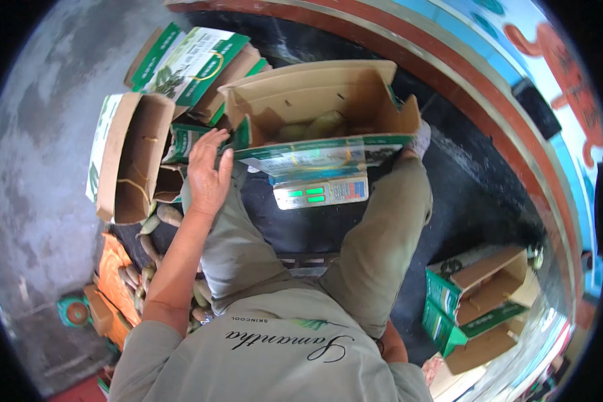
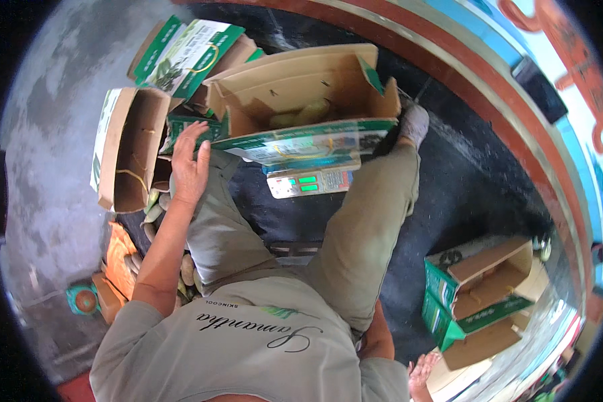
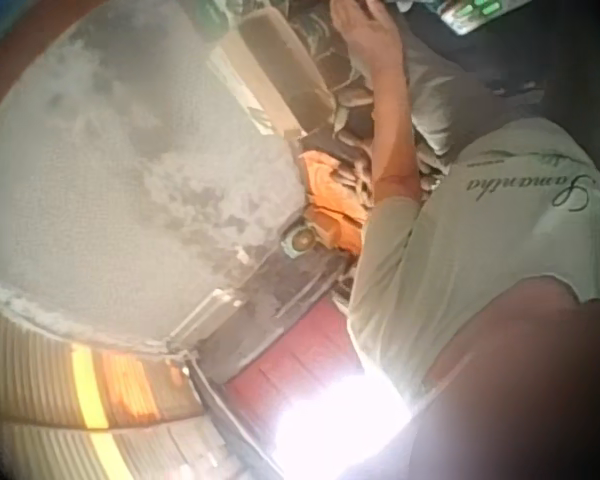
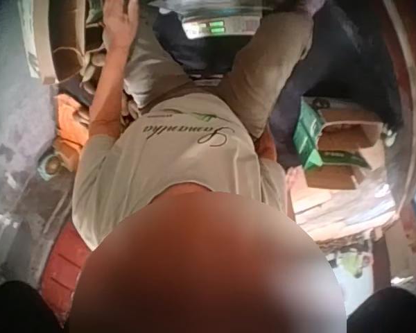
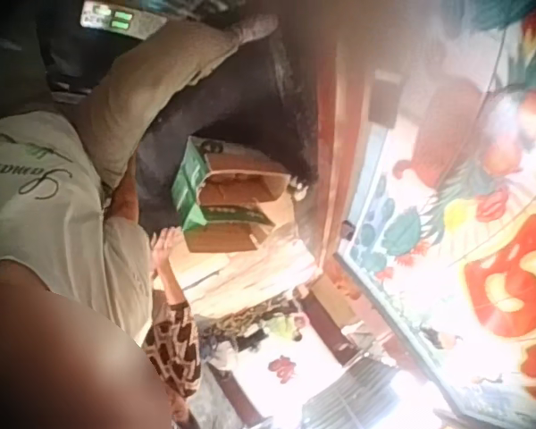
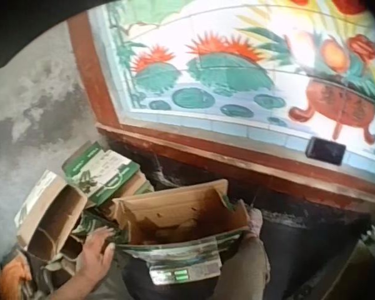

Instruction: Sorting and packaging vegetables into cardboard boxes after weighing them on a scale.

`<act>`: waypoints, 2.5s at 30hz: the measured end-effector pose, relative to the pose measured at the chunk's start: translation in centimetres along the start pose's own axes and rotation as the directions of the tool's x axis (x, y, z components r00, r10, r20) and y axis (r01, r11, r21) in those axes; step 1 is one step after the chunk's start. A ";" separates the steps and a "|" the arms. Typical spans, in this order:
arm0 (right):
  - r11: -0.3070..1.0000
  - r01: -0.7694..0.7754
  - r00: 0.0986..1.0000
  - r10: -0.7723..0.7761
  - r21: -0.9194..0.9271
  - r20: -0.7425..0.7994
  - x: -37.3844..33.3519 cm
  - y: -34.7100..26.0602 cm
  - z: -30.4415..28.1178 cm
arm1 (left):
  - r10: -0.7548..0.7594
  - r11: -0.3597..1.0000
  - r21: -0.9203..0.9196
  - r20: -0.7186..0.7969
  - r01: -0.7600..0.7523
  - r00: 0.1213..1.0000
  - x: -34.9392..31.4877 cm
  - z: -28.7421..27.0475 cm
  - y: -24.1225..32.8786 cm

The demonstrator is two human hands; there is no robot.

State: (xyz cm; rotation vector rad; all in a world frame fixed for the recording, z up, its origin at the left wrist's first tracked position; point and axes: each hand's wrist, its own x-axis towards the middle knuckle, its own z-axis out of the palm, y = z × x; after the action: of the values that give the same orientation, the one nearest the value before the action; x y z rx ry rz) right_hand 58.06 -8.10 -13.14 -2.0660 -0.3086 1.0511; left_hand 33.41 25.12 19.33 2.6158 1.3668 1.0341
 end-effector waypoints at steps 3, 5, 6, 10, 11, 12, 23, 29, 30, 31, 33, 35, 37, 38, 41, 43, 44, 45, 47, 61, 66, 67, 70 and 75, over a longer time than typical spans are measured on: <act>0.998 0.033 0.999 -0.036 0.061 0.038 -3.7 4.2 -4.9 | 0.019 0.999 -0.030 0.034 -0.018 0.999 0.0 -0.1 0.2; 0.993 0.053 0.996 -0.060 0.107 0.062 -6.2 8.0 -9.6 | 0.011 1.000 -0.021 0.023 -0.010 1.000 0.0 -0.2 0.3; 0.990 0.060 0.995 -0.070 0.131 0.071 -7.3 9.9 -12.1 | 0.018 0.999 -0.031 0.030 -0.017 0.999 0.0 -0.2 0.4; 0.973 0.069 0.991 -0.091 0.222 0.094 -10.0 14.3 -20.2 | 0.032 0.999 -0.009 0.038 -0.032 0.999 0.2 -0.1 0.5; 0.967 0.064 0.991 -0.091 0.247 0.099 -10.4 14.4 -20.8 | 0.042 0.999 -0.001 0.067 -0.042 0.997 0.1 -0.1 0.2; 0.959 0.055 0.992 -0.085 0.277 0.097 -10.4 13.6 -20.6 | 0.042 0.999 0.000 0.065 -0.042 0.997 0.3 -0.1 0.6; 0.905 0.190 0.972 -0.118 0.382 -0.205 -2.7 -8.1 -13.4 | 0.275 0.961 -0.052 0.220 -0.270 0.936 1.2 2.4 2.5; 0.815 0.579 0.704 -0.479 0.034 -0.525 -4.7 -25.3 -19.7 | 0.317 0.947 -0.107 0.150 -0.303 0.937 -0.5 2.8 1.9; 0.759 0.643 0.680 -0.508 0.099 -0.529 -5.1 -27.8 -20.1 | 0.318 0.945 -0.128 0.127 -0.302 0.940 -0.6 3.0 1.8; 0.671 0.733 0.623 -0.596 0.113 -0.507 -5.5 -30.1 -20.0 | 0.314 0.945 -0.136 0.120 -0.298 0.942 -0.6 3.2 1.8; 0.528 0.831 0.543 -0.705 0.174 -0.456 -6.7 -35.8 -17.6 | 0.330 0.937 -0.164 0.129 -0.308 0.935 -0.5 3.1 1.7; 0.514 0.852 0.515 -0.788 0.101 -0.338 -6.0 -38.9 -16.5 | 0.319 0.937 -0.190 0.123 -0.293 0.940 -0.5 2.9 1.7; 0.508 0.861 0.504 -0.854 0.000 -0.128 -7.5 -44.7 -11.2 | 0.304 0.939 -0.208 0.129 -0.274 0.944 -0.8 2.8 1.8; 0.449 0.884 0.456 -0.889 -0.128 0.030 -6.8 -46.1 -9.9 | 0.313 0.935 -0.216 0.126 -0.282 0.941 -0.8 2.7 1.6; 0.190 0.949 0.278 -0.883 -0.253 0.379 -5.6 -49.5 -3.8 | 0.308 0.938 -0.212 0.141 -0.275 0.941 -1.0 2.8 1.3; 0.085 0.926 0.311 -0.721 -0.367 0.619 -5.9 -50.7 -0.5 | 0.300 0.942 -0.206 0.157 -0.266 0.941 -1.2 3.0 1.2; 0.078 0.930 0.304 -0.714 -0.360 0.630 -5.1 -50.4 1.1 | 0.291 0.944 -0.205 0.153 -0.258 0.944 -1.3 3.0 1.1; -0.013 0.933 0.259 -0.671 -0.360 0.695 -3.5 -49.1 2.3 | 0.298 0.940 -0.216 0.140 -0.264 0.944 -1.1 3.2 1.2; -0.109 0.932 0.209 -0.616 -0.345 0.759 -1.3 -47.1 3.4 | 0.308 0.937 -0.215 0.129 -0.277 0.942 -1.1 3.7 1.3; 0.062 0.898 0.231 -0.909 -0.435 0.347 -3.4 -42.8 0.4 | 0.250 0.962 -0.133 0.082 -0.238 0.965 -0.7 3.7 1.4; 0.105 0.921 0.227 -0.927 -0.375 0.297 -3.6 -42.0 0.0 | 0.223 0.961 -0.142 -0.118 -0.239 0.968 -0.4 4.1 1.9; 0.055 0.908 0.209 -0.919 -0.415 0.335 -3.7 -41.7 -0.1 | 0.225 0.960 -0.143 -0.113 -0.240 0.968 -0.5 4.1 1.9; 0.025 0.910 0.196 -0.906 -0.414 0.375 -3.6 -41.6 -0.2 | 0.222 0.964 -0.141 -0.050 -0.226 0.974 -0.9 4.2 1.9; 0.006 0.970 0.102 -0.918 -0.243 0.383 -4.1 -41.7 0.5 | 0.226 0.962 -0.142 -0.056 -0.232 0.972 -0.9 4.7 1.8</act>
State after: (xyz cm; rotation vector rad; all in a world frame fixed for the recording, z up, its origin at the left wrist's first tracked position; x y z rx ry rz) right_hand 60.36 17.74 19.82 -1.4384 -1.9184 0.1302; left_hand 36.98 24.62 15.75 2.7014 0.9655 1.1678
